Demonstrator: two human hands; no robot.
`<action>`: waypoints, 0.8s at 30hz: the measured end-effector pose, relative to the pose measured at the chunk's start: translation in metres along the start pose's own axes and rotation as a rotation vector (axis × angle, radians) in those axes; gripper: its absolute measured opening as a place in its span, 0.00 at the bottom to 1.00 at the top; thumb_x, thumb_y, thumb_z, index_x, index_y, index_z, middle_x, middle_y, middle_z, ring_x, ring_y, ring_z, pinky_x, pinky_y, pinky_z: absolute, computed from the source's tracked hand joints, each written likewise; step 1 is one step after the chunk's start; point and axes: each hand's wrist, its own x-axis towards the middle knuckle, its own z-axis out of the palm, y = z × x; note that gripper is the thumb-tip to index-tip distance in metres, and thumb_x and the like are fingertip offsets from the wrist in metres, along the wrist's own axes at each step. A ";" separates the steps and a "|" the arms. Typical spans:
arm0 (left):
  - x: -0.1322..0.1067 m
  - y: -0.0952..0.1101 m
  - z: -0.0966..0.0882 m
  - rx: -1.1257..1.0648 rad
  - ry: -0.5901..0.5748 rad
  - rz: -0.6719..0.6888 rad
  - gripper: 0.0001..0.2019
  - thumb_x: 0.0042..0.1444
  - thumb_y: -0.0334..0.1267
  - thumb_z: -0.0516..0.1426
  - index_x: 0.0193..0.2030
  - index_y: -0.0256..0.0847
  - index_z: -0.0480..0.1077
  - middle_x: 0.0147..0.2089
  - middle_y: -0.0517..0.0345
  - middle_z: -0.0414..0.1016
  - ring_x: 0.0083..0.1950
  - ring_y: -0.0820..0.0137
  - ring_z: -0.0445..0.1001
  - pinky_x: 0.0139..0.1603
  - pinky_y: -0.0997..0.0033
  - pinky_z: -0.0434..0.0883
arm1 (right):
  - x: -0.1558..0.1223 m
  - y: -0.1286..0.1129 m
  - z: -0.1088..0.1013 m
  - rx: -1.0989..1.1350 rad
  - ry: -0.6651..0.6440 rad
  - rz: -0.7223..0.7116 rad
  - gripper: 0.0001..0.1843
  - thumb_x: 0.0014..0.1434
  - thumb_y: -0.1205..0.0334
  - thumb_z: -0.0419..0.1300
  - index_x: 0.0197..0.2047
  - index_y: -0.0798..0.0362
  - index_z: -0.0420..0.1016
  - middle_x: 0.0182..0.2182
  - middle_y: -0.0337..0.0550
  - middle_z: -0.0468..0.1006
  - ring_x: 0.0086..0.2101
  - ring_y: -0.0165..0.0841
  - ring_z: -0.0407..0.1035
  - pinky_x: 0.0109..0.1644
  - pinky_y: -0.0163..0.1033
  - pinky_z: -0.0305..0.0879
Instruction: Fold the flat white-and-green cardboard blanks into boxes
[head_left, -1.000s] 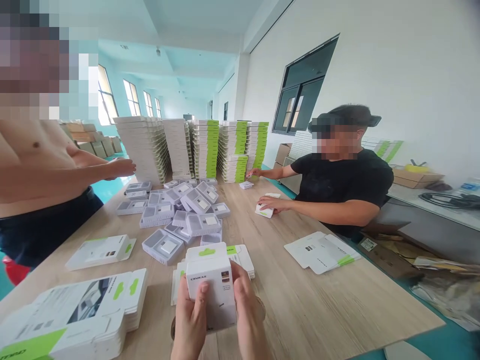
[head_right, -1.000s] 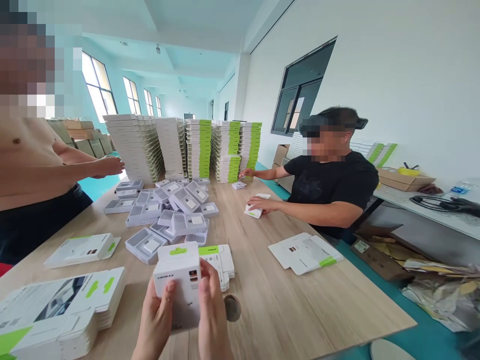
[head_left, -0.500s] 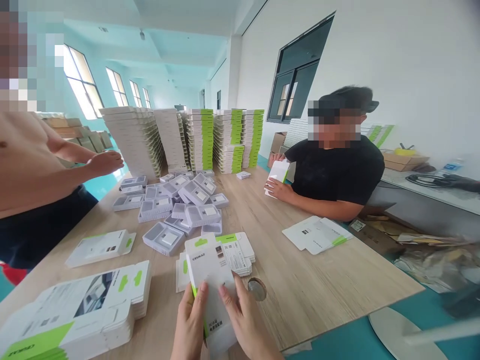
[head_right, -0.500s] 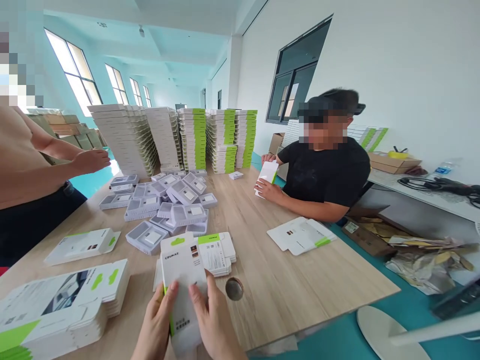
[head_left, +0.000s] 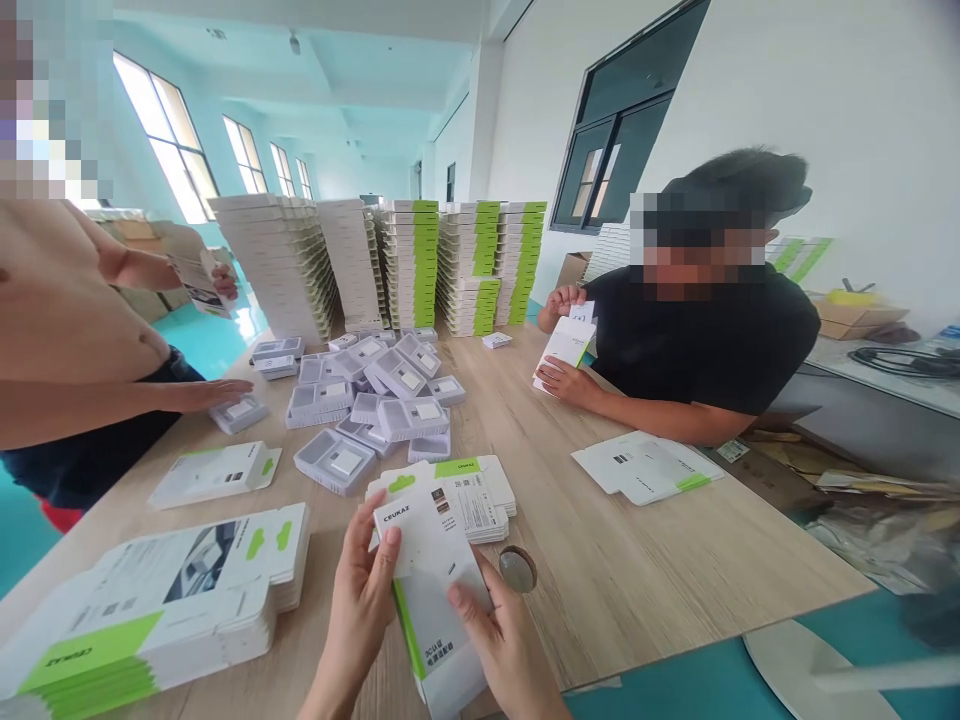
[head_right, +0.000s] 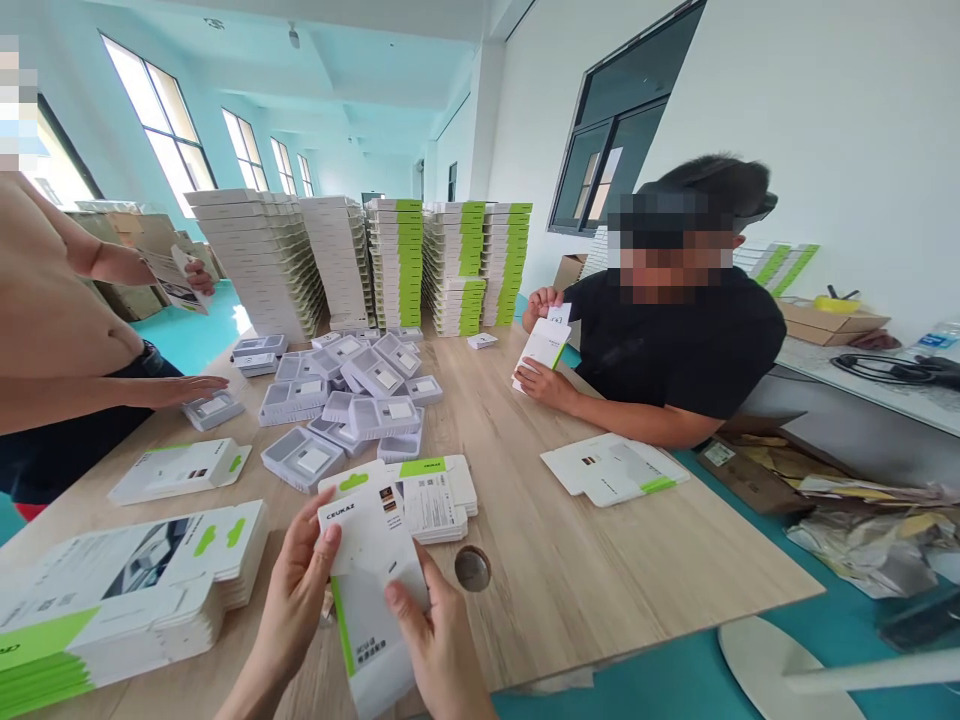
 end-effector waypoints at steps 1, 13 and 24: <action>0.002 0.001 -0.002 0.022 -0.009 0.011 0.31 0.59 0.62 0.65 0.62 0.46 0.70 0.56 0.45 0.85 0.45 0.60 0.86 0.34 0.71 0.80 | -0.002 0.000 0.000 0.021 -0.008 0.005 0.32 0.66 0.37 0.65 0.66 0.46 0.78 0.59 0.52 0.84 0.59 0.52 0.78 0.61 0.49 0.77; 0.000 -0.015 0.002 0.181 0.244 0.039 0.34 0.56 0.73 0.59 0.50 0.41 0.73 0.45 0.46 0.85 0.39 0.61 0.81 0.33 0.69 0.78 | -0.012 0.003 0.001 0.046 0.063 0.099 0.33 0.62 0.33 0.65 0.60 0.48 0.80 0.54 0.53 0.86 0.52 0.50 0.81 0.55 0.46 0.79; 0.025 -0.053 0.009 0.626 -0.149 0.222 0.30 0.69 0.51 0.57 0.73 0.43 0.62 0.69 0.34 0.76 0.69 0.44 0.77 0.63 0.37 0.76 | -0.005 -0.007 -0.078 -0.079 0.617 0.231 0.44 0.54 0.27 0.66 0.62 0.52 0.79 0.53 0.57 0.87 0.49 0.54 0.83 0.43 0.46 0.83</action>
